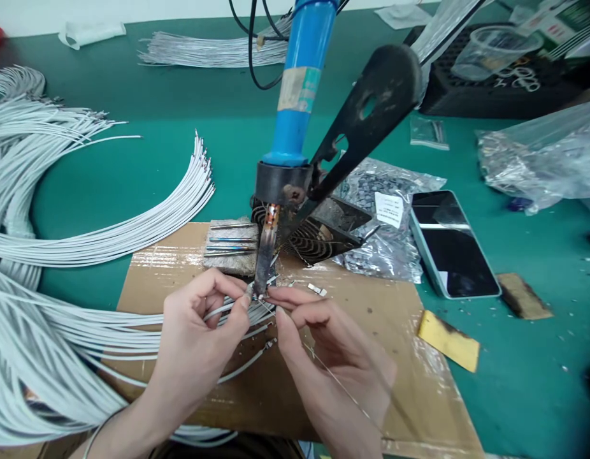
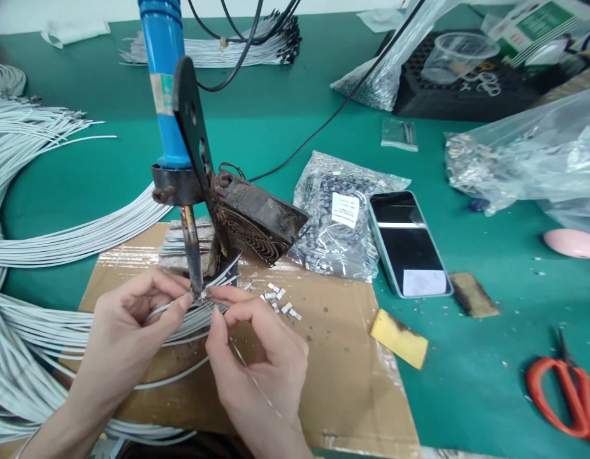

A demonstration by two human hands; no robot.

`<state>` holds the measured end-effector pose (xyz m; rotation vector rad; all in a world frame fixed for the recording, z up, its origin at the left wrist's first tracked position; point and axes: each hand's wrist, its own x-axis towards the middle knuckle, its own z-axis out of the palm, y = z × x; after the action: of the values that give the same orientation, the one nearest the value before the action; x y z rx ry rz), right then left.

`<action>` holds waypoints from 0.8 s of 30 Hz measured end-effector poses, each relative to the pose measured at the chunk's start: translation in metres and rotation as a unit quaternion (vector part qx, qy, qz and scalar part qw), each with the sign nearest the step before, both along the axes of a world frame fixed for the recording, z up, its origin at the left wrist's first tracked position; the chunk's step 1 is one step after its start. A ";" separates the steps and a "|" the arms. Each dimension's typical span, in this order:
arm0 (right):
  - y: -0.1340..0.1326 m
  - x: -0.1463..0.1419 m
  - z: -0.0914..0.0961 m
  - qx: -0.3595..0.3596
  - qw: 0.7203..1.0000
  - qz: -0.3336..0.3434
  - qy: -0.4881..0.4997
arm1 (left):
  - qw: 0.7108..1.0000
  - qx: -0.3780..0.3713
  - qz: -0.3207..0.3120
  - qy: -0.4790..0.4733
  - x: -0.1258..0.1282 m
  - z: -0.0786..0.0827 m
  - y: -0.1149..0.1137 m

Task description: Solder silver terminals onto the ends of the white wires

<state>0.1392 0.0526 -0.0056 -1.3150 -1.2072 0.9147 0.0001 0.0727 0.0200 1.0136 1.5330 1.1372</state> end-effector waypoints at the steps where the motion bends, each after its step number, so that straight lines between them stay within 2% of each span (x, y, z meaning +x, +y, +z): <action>1: 0.000 0.000 0.000 0.001 1.000 0.000 0.000 | 1.000 0.002 0.001 -0.001 0.000 0.000 -0.001; 24: 0.002 -0.001 0.000 0.014 1.000 0.002 0.011 | 1.000 0.013 0.002 0.013 0.000 -0.002 -0.004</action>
<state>0.1387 0.0544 -0.0060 -1.2787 -1.2023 0.9096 -0.0003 0.0691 0.0182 1.0455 1.5449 1.1537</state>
